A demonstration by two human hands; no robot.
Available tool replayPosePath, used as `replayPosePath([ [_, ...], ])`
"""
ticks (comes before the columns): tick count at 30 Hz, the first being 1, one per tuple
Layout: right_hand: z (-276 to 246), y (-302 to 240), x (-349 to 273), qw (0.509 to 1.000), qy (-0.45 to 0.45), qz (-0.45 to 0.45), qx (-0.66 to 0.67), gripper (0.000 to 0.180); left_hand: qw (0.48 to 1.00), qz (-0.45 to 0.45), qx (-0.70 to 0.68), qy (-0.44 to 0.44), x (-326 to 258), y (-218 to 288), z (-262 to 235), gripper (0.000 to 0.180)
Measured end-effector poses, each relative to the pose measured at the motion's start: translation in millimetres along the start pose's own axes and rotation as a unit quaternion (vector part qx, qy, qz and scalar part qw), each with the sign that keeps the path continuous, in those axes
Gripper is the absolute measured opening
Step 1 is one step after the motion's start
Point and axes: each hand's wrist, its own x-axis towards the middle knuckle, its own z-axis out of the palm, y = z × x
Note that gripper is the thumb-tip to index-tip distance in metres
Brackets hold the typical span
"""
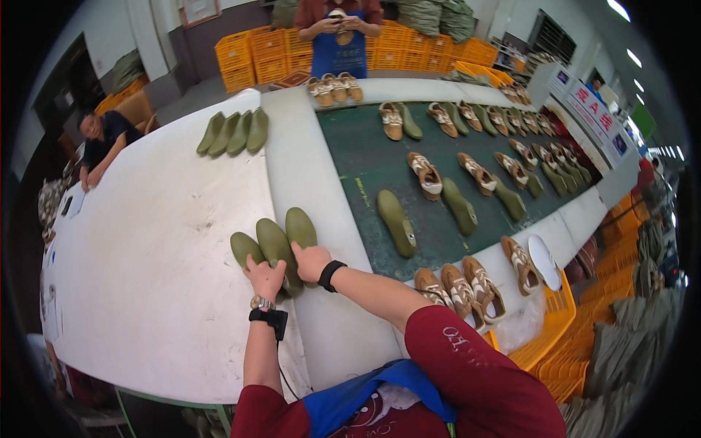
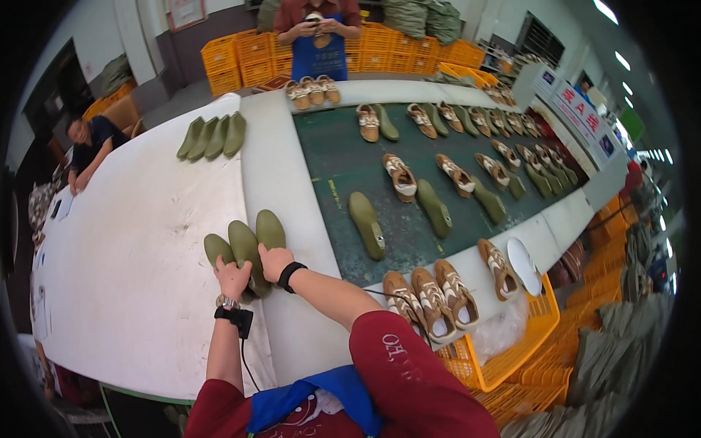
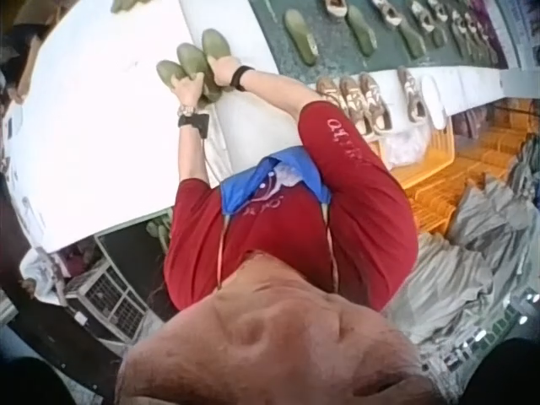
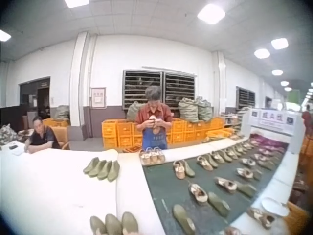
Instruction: Sort shoe uppers and shoe lasts on a conveyor table.
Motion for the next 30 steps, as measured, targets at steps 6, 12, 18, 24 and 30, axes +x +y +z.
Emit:
replayPosePath([
  [6,8,20,-99,0.998,0.039,0.037,0.026,0.059,0.996,0.079,0.002,-0.034,-84,38,6,0.052],
  [12,19,31,-208,0.998,-0.003,0.048,0.044,0.067,0.983,0.158,0.041,-0.079,-186,60,10,0.056],
  [18,11,42,-238,0.997,-0.023,0.017,0.071,0.068,0.987,0.142,0.025,-0.065,-202,61,12,0.051],
  [24,-78,33,-282,0.963,-0.038,-0.183,0.193,0.06,0.985,0.164,0.045,-0.03,-211,46,18,0.052],
  [30,-237,94,-390,0.786,0.144,-0.293,0.525,0.04,0.926,0.369,0.078,-0.028,-215,137,18,0.066],
])
